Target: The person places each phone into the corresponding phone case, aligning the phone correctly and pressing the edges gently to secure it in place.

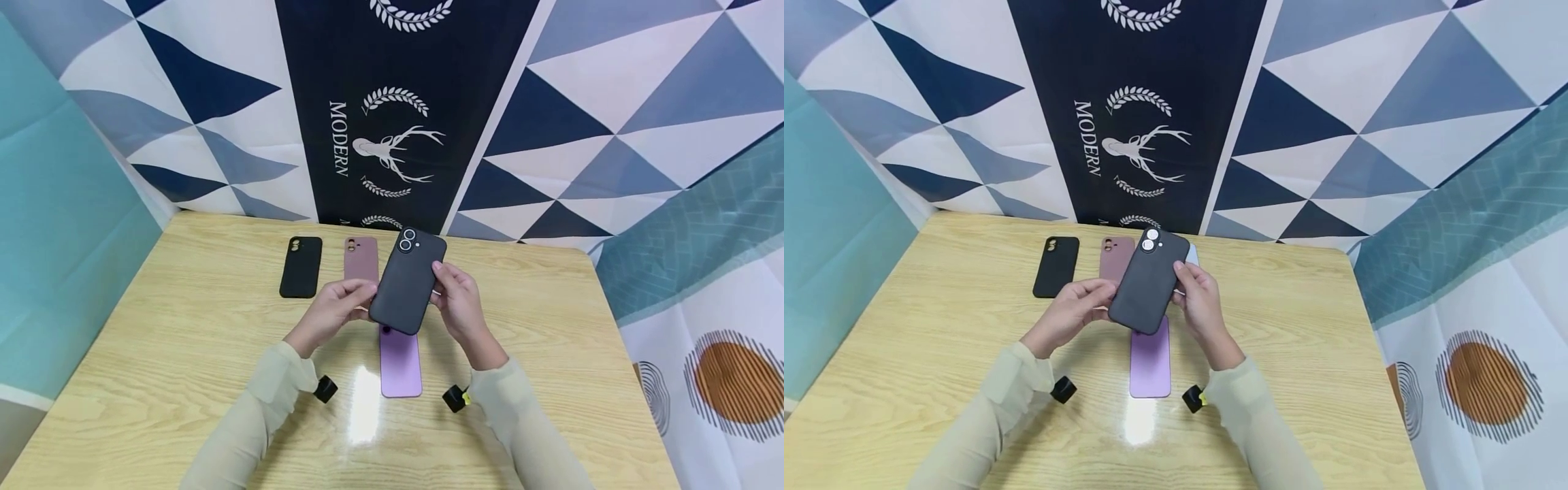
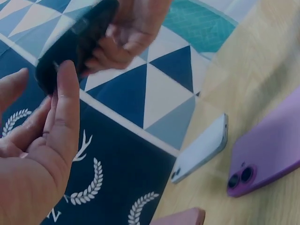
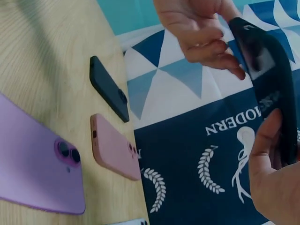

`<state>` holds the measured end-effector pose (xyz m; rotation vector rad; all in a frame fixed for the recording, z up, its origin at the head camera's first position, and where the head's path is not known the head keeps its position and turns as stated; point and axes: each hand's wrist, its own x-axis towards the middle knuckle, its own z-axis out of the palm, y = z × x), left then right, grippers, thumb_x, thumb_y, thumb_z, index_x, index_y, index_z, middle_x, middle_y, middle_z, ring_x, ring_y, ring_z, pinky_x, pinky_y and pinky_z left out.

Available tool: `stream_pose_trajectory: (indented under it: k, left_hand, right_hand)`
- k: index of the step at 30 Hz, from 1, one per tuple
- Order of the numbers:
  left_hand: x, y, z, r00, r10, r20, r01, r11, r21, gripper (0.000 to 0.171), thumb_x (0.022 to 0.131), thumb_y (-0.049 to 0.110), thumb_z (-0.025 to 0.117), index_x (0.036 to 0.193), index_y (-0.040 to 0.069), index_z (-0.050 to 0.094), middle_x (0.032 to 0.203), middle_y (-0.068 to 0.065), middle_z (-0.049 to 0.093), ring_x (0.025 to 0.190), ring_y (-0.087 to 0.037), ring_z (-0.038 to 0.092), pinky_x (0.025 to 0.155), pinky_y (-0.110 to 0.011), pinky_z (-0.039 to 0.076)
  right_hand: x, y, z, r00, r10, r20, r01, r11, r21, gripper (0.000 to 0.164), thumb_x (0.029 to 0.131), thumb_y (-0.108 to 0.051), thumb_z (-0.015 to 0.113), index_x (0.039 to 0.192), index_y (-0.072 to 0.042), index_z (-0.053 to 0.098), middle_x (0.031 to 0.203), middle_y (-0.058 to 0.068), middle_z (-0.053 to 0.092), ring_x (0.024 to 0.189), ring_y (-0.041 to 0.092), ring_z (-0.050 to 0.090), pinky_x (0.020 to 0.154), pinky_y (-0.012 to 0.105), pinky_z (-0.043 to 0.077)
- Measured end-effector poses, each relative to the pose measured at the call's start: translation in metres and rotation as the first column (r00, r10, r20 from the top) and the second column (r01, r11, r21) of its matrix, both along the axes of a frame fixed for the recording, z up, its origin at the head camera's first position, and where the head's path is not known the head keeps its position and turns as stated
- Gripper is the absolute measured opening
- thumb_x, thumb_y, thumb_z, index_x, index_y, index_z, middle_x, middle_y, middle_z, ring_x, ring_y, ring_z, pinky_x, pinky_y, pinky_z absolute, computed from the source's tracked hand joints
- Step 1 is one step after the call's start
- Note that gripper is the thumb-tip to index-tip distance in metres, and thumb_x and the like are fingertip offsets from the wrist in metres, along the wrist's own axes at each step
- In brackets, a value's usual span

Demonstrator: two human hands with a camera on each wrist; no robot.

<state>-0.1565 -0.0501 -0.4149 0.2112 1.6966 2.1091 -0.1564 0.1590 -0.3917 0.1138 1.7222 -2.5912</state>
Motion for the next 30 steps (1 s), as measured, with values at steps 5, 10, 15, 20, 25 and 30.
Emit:
stream_pose_trajectory:
  k: [5,10,15,20,25,30]
  left_hand:
    - [0.000,0.011,-0.003,0.999,0.027,0.022,-0.025,0.994,-0.105,0.033,0.088,0.010,0.063,0.115,-0.009,0.059,0.088,0.001,0.069,0.074,-0.007,0.065,0.073,-0.027,0.058]
    - [0.000,0.022,-0.011,0.997,0.073,0.035,-0.069,0.992,-0.102,0.031,0.088,0.007,0.063,0.113,-0.010,0.060,0.086,-0.002,0.070,0.071,-0.007,0.066,0.072,-0.027,0.059]
    - [-0.004,0.029,-0.019,0.994,0.100,0.042,-0.095,0.989,-0.114,0.033,0.088,0.008,0.063,0.115,-0.010,0.059,0.086,-0.001,0.068,0.067,-0.005,0.064,0.069,-0.024,0.058]
    - [-0.010,0.041,-0.022,0.993,0.088,0.080,-0.075,0.986,-0.152,0.034,0.088,0.012,0.064,0.118,-0.004,0.060,0.100,-0.012,0.068,0.072,-0.006,0.065,0.073,-0.026,0.058]
    - [-0.019,0.057,-0.020,0.994,0.080,0.072,-0.061,0.972,-0.227,0.034,0.086,0.018,0.068,0.116,0.002,0.064,0.111,-0.016,0.067,0.080,-0.013,0.070,0.081,-0.034,0.057]
    - [-0.027,0.075,-0.024,0.996,0.082,0.029,-0.070,0.950,-0.304,0.032,0.084,0.017,0.071,0.112,0.001,0.067,0.108,-0.015,0.068,0.077,-0.015,0.071,0.080,-0.037,0.057]
  right_hand:
    - [-0.003,0.007,-0.006,0.998,0.024,0.059,-0.026,0.999,0.040,0.029,0.099,-0.011,0.043,0.083,-0.013,0.066,0.073,-0.004,0.067,0.069,0.004,0.063,0.063,0.018,0.056]
    - [-0.004,0.016,-0.014,0.989,0.010,0.147,-0.020,0.998,0.067,0.018,0.097,-0.013,0.049,0.088,-0.011,0.064,0.072,-0.005,0.065,0.067,0.005,0.061,0.062,0.019,0.054]
    - [0.002,0.028,-0.020,0.975,0.026,0.222,-0.081,0.967,0.242,0.022,0.094,-0.010,0.053,0.112,0.004,0.056,0.071,-0.006,0.061,0.063,0.006,0.058,0.060,0.018,0.053]
    - [0.004,0.040,-0.022,0.972,0.021,0.236,-0.105,0.931,0.349,0.038,0.092,-0.006,0.055,0.125,0.012,0.048,0.073,-0.009,0.064,0.063,0.005,0.059,0.064,0.019,0.055]
    - [0.001,0.054,-0.024,0.976,-0.005,0.216,-0.086,0.907,0.412,0.041,0.092,-0.004,0.055,0.128,0.013,0.047,0.077,-0.012,0.063,0.066,0.003,0.059,0.067,0.018,0.055]
    - [-0.004,0.067,-0.030,0.974,-0.049,0.223,-0.059,0.890,0.452,0.041,0.092,-0.005,0.055,0.129,0.011,0.048,0.077,-0.012,0.062,0.065,0.002,0.058,0.065,0.016,0.054]
